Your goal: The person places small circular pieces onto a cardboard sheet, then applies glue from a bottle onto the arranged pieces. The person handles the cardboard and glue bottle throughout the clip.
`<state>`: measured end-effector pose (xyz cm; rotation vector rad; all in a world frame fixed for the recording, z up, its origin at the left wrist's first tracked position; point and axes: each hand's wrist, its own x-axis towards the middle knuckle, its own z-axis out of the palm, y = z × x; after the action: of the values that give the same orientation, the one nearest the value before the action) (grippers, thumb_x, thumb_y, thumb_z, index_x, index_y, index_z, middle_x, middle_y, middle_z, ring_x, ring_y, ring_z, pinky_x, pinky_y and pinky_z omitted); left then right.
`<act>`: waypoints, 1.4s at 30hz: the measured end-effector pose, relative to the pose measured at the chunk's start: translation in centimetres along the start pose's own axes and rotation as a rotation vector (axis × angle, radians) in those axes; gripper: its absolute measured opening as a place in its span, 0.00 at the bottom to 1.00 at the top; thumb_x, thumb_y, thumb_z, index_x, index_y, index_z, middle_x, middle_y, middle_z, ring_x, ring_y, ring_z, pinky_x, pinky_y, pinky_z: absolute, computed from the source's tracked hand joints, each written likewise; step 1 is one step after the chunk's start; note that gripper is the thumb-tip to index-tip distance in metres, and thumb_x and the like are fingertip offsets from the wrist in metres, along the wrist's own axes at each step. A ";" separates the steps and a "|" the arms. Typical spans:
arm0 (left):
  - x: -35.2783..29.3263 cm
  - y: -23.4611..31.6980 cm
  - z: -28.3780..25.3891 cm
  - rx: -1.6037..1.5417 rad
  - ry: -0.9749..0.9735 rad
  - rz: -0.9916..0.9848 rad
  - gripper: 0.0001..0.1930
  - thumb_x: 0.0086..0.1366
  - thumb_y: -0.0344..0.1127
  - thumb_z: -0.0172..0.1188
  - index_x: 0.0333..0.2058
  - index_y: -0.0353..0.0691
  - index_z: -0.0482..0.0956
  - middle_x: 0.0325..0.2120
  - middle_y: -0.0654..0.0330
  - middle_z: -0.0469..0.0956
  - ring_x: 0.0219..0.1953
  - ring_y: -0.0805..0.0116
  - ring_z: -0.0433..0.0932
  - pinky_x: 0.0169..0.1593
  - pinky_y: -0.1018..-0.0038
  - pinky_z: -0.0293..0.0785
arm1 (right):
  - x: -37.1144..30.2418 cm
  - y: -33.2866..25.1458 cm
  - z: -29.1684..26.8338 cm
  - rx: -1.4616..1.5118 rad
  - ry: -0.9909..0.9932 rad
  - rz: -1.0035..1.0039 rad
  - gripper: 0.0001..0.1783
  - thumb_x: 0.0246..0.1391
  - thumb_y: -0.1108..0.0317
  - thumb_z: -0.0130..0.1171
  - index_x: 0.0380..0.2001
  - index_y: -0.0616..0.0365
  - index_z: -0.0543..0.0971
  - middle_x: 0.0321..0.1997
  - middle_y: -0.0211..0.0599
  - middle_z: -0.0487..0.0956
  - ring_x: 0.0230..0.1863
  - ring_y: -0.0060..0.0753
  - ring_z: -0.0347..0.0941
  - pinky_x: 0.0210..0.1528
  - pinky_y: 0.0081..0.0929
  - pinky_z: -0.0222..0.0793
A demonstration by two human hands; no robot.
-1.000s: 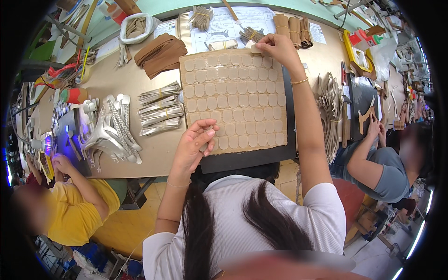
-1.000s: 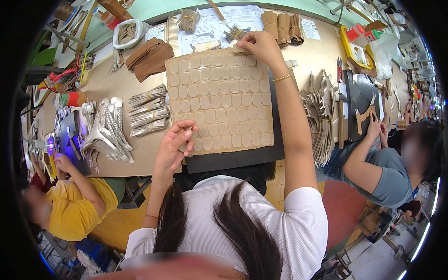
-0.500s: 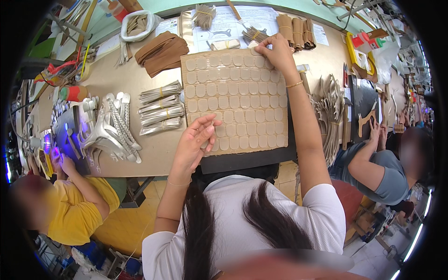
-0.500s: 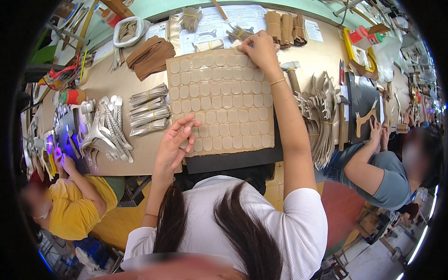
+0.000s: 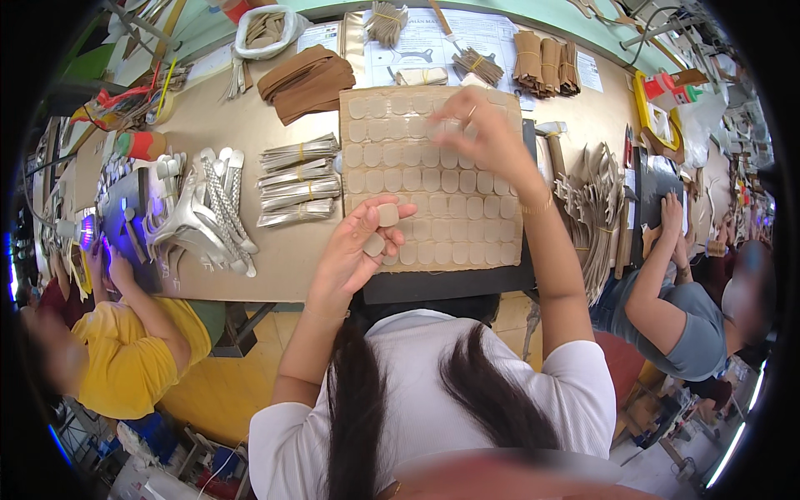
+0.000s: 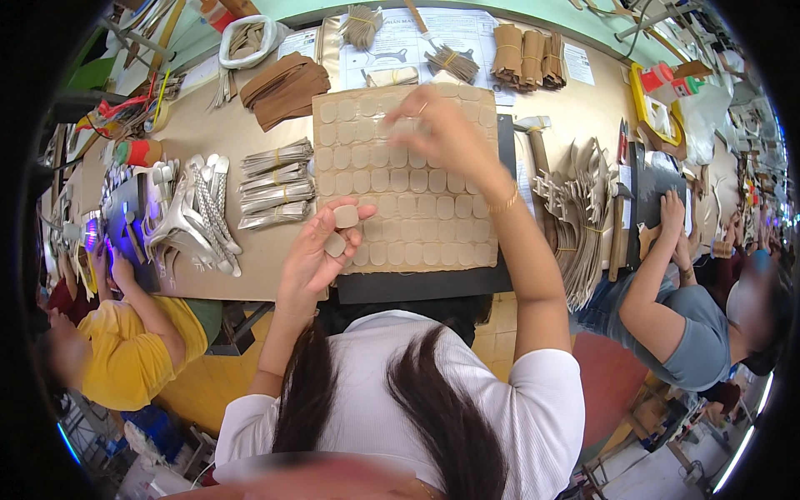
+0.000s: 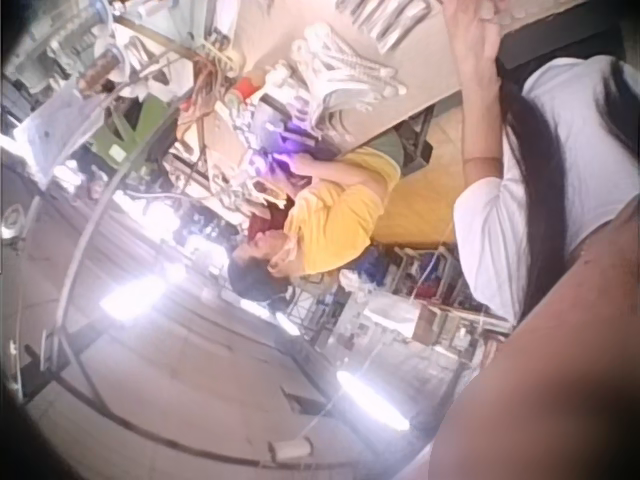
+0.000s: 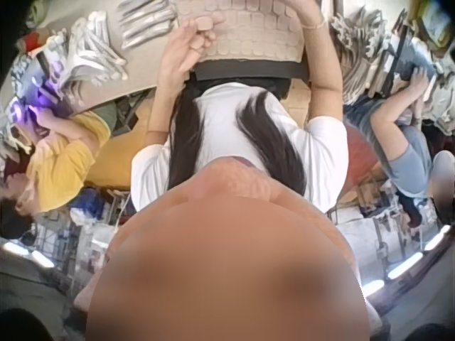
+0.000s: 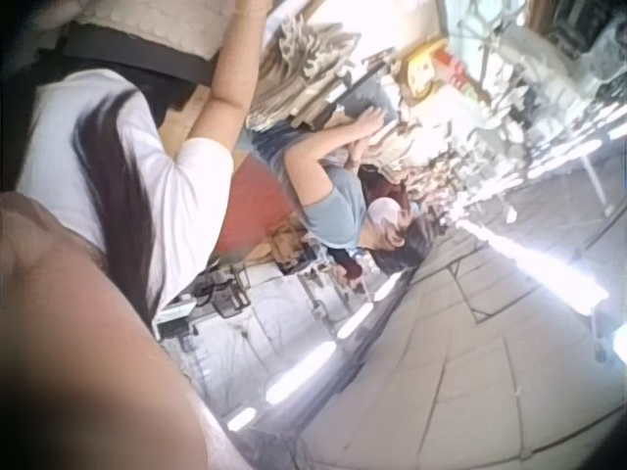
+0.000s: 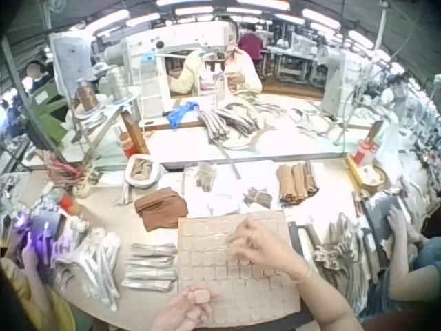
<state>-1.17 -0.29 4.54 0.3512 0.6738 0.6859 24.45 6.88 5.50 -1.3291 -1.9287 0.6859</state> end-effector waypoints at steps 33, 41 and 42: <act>0.2 -1.2 -0.9 0.195 0.138 0.239 0.11 0.63 0.36 0.59 0.36 0.33 0.74 0.29 0.58 0.75 0.24 0.76 0.71 0.27 0.81 0.68 | -4.1 -4.4 3.2 0.261 0.187 0.293 0.12 0.52 0.74 0.58 0.41 0.58 0.76 0.30 0.27 0.74 0.29 0.18 0.70 0.33 0.18 0.66; -0.5 -0.5 -0.7 0.264 0.184 0.212 0.12 0.65 0.36 0.55 0.38 0.32 0.75 0.31 0.59 0.73 0.22 0.77 0.68 0.23 0.82 0.62 | 2.9 3.8 -0.7 0.096 0.290 0.371 0.09 0.50 0.68 0.62 0.34 0.60 0.80 0.27 0.29 0.79 0.29 0.17 0.75 0.33 0.17 0.69; -0.6 -0.4 -0.7 0.272 0.194 0.204 0.12 0.65 0.36 0.55 0.38 0.32 0.75 0.31 0.60 0.73 0.22 0.78 0.68 0.23 0.83 0.62 | 3.4 4.4 -1.1 0.088 0.304 0.396 0.08 0.49 0.67 0.62 0.32 0.59 0.81 0.25 0.30 0.80 0.28 0.18 0.76 0.32 0.19 0.70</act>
<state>-1.82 -0.98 4.05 0.6159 0.9283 0.8310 27.06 11.67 3.73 -1.6717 -1.3944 0.6991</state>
